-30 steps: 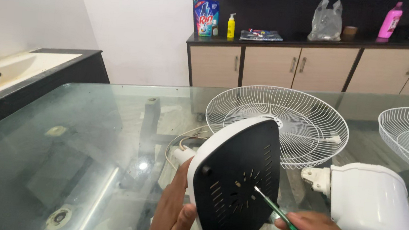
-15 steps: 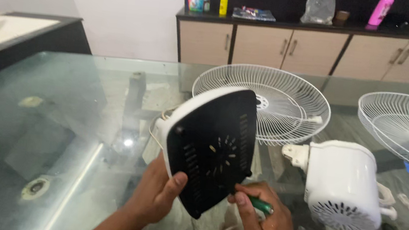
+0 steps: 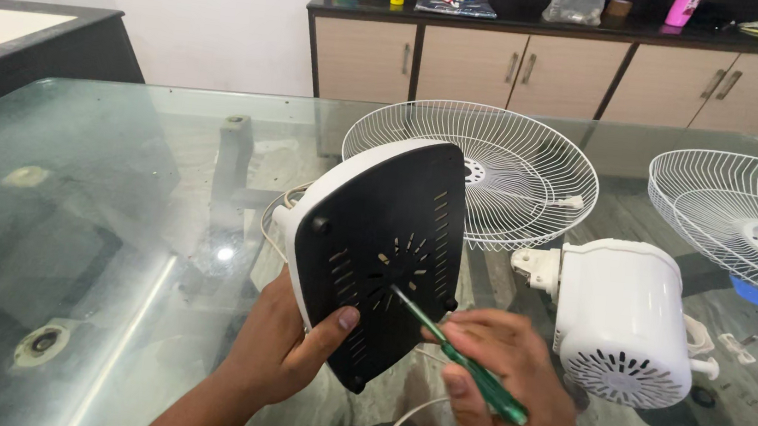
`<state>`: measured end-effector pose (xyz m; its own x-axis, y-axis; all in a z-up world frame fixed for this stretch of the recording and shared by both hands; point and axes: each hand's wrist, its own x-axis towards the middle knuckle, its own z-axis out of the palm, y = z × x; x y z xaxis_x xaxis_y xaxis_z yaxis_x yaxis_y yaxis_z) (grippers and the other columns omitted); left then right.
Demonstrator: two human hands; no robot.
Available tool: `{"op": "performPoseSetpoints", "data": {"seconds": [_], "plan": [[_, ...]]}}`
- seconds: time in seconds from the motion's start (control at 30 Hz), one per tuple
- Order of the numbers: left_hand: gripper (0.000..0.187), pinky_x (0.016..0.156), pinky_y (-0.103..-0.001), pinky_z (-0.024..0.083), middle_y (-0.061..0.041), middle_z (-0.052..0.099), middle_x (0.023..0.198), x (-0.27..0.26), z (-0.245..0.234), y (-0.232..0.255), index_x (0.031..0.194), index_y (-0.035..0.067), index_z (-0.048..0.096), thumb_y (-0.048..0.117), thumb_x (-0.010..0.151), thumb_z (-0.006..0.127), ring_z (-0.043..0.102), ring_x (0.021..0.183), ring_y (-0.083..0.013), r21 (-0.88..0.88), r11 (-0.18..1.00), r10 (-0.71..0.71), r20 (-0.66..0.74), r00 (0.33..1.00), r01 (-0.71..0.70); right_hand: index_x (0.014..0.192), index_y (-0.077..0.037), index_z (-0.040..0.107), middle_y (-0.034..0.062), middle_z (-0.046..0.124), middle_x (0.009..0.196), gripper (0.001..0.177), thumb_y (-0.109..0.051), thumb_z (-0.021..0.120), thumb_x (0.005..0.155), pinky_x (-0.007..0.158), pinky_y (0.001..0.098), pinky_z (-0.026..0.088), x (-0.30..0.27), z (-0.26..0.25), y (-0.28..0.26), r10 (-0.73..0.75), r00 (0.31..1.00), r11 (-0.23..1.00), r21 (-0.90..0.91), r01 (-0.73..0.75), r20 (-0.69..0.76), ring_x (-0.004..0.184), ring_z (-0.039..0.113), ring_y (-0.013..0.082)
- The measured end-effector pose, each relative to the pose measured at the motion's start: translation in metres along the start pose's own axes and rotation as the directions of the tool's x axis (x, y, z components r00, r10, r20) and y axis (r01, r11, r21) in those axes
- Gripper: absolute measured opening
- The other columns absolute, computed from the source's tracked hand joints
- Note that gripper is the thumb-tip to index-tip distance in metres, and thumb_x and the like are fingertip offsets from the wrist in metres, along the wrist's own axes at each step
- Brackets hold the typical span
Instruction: The person disassembles a white fan motor housing using a screwdriver, then removes screws from a black fan base. The person handles the motor housing, fan grills, and base while working on a glass table.
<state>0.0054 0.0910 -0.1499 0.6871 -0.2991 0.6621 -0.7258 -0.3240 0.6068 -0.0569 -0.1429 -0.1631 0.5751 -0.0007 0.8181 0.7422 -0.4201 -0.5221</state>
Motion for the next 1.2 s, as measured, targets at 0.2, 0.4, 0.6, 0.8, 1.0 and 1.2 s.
{"op": "performPoseSetpoints", "data": {"seconds": [0.2, 0.4, 0.6, 0.8, 1.0, 1.2], "plan": [[0.031, 0.087, -0.044, 0.054, -0.018, 0.071, 0.106, -0.001, 0.001, 0.002, 0.111, 0.001, 0.067, 0.027, 0.096, 0.058, 0.070, 0.098, -0.0344, -0.016, 0.999, -0.030, 0.013, 0.999, 0.030, 0.116, -0.012, 0.076, 0.0054, 0.083, 0.101, 0.029, -0.028, 0.072, 0.092, 0.101, 0.0444, 0.050, 0.013, 0.003, 0.006, -0.040, 0.980, 0.976, -0.204, 0.081, 0.197, 0.122, 0.066, 0.0286], [0.031, 0.088, -0.044, 0.054, -0.019, 0.069, 0.110, 0.001, -0.001, 0.007, 0.112, 0.002, 0.068, 0.026, 0.095, 0.060, 0.069, 0.101, -0.0356, 0.027, 1.000, 0.014, 0.034, 0.999, -0.015, 0.121, -0.009, 0.065, 0.0060, 0.082, 0.108, 0.026, -0.028, 0.063, 0.103, 0.107, 0.0435, 0.051, 0.003, -0.004, -0.002, -0.060, 0.998, 0.991, -0.118, 0.061, 0.013, 0.125, 0.067, 0.0267], [0.032, 0.098, -0.047, 0.050, -0.020, 0.067, 0.118, 0.000, 0.005, 0.019, 0.114, 0.003, 0.068, 0.027, 0.093, 0.066, 0.063, 0.112, -0.0395, 0.086, 0.984, 0.147, 0.072, 0.987, -0.153, 0.119, -0.007, 0.069, 0.0130, 0.081, 0.108, 0.027, -0.026, 0.066, 0.100, 0.097, 0.0382, 0.058, 0.008, -0.002, -0.007, 0.021, 0.999, 1.000, -0.020, -0.021, 0.039, 0.118, 0.071, 0.0285], [0.035, 0.102, -0.049, 0.046, -0.020, 0.067, 0.122, 0.000, 0.005, 0.015, 0.118, 0.003, 0.067, 0.028, 0.094, 0.066, 0.061, 0.117, -0.0406, 0.111, 0.971, 0.202, 0.086, 0.976, -0.211, 0.119, -0.005, 0.068, 0.0120, 0.080, 0.110, 0.028, -0.022, 0.067, 0.096, 0.098, 0.0372, 0.057, 0.013, -0.010, -0.014, 0.020, 0.999, 0.997, -0.078, -0.023, -0.040, 0.115, 0.070, 0.0242], [0.038, 0.107, -0.048, 0.046, -0.019, 0.067, 0.125, -0.003, 0.004, 0.014, 0.121, 0.003, 0.066, 0.030, 0.094, 0.066, 0.061, 0.122, -0.0393, 0.075, 0.983, 0.162, 0.102, 0.981, -0.170, 0.117, -0.004, 0.072, 0.0118, 0.083, 0.102, 0.024, -0.013, 0.068, 0.095, 0.089, 0.0350, 0.061, 0.011, -0.007, -0.008, 0.089, 0.995, 0.995, -0.047, -0.087, 0.042, 0.108, 0.072, 0.0256], [0.043, 0.112, -0.049, 0.043, -0.021, 0.065, 0.131, -0.001, 0.000, 0.007, 0.126, 0.002, 0.065, 0.031, 0.095, 0.066, 0.058, 0.128, -0.0417, 0.100, 0.970, 0.210, 0.111, 0.971, -0.221, 0.112, -0.004, 0.073, 0.0132, 0.078, 0.102, 0.021, -0.006, 0.071, 0.091, 0.086, 0.0337, 0.060, 0.012, 0.002, 0.000, 0.030, 1.000, 0.998, -0.063, -0.030, -0.001, 0.100, 0.077, 0.0229]]}}
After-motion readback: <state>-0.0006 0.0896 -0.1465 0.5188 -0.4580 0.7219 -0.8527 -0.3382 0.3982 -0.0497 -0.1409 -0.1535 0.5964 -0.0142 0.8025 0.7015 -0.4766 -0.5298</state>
